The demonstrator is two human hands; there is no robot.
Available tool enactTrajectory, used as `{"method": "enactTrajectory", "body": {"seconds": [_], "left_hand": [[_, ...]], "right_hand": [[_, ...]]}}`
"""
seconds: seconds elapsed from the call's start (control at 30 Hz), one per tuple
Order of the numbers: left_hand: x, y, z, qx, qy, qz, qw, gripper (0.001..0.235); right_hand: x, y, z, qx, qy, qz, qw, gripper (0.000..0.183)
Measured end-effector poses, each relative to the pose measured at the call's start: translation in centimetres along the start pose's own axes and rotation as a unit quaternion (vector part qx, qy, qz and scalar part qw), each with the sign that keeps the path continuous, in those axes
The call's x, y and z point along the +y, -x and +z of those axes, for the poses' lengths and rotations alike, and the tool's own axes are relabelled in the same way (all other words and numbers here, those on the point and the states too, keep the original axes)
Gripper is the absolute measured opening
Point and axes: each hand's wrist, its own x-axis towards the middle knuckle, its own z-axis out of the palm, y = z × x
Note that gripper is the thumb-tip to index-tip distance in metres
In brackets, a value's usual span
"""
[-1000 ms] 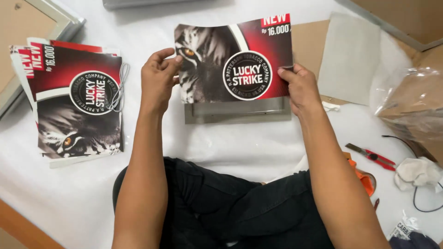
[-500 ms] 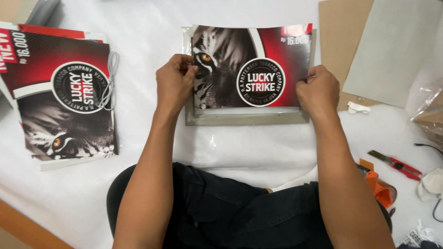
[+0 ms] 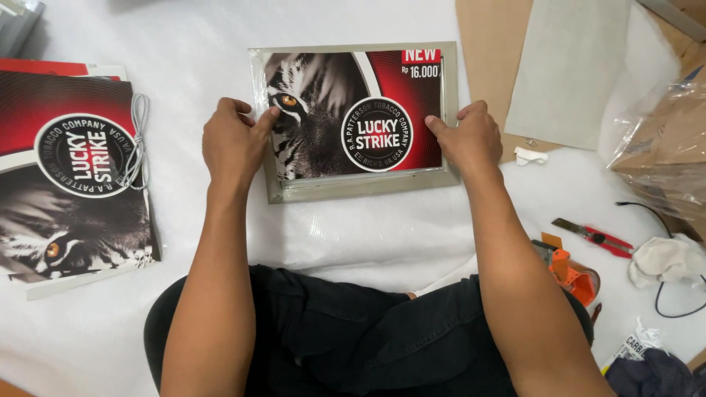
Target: Cleaning glass and assembling a picture frame with artwork.
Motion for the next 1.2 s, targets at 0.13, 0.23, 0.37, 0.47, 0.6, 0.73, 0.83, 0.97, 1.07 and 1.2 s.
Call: {"method": "enactTrajectory", "body": {"seconds": [0.13, 0.23, 0.37, 0.47, 0.6, 0.73, 0.83, 0.97, 1.07, 1.2], "left_hand": [[0.3, 0.3, 0.0, -0.026, -0.021, 0.001, 0.999, 0.048], [1.0, 0.5, -0.5, -0.038, -0.02, 0.0, 0.999, 0.049], [1.6, 0.9, -0.9, -0.06, -0.001, -0.008, 0.998, 0.052], [1.6, 0.9, -0.9, -0.066, 0.004, -0.01, 0.998, 0.052], [1.8, 0.9, -1.1, -0.071, 0.003, -0.009, 0.997, 0.051], [2.2, 1.0, -1.2, -0.074, -0.003, -0.017, 0.997, 0.052], [1.9, 1.0, -1.0, -0.08, -0.021, -0.001, 0.997, 0.055], [2.1, 0.9, -0.9, -0.078, -0.028, -0.002, 0.997, 0.053], [1.9, 0.8, -0.8, -0.075, -0.023, -0.003, 0.997, 0.052], [3.1, 0.7, 0.0, -0.005, -0.137, 0.071, 0.988, 0.089]], "right_hand": [[-0.3, 0.2, -0.1, -0.005, 0.003, 0.008, 1.0, 0.052], [-0.3, 0.2, -0.3, -0.023, -0.002, 0.01, 1.0, 0.055], [0.5, -0.5, 0.2, -0.037, 0.014, 0.01, 0.999, 0.061], [-0.6, 0.2, -0.1, -0.029, 0.012, -0.015, 0.999, 0.074], [-4.1, 2.8, -1.7, -0.061, 0.04, -0.116, 0.991, 0.082], [-3.7, 2.6, -0.9, -0.092, 0.055, -0.109, 0.988, 0.078], [-2.6, 1.7, 0.0, -0.079, 0.076, -0.115, 0.987, 0.082], [-2.7, 1.8, 0.0, -0.077, 0.066, -0.113, 0.988, 0.08], [-3.0, 2.1, -0.2, -0.075, 0.056, -0.117, 0.989, 0.079], [-2.9, 1.9, -0.3, -0.08, 0.047, -0.12, 0.988, 0.08]]}}
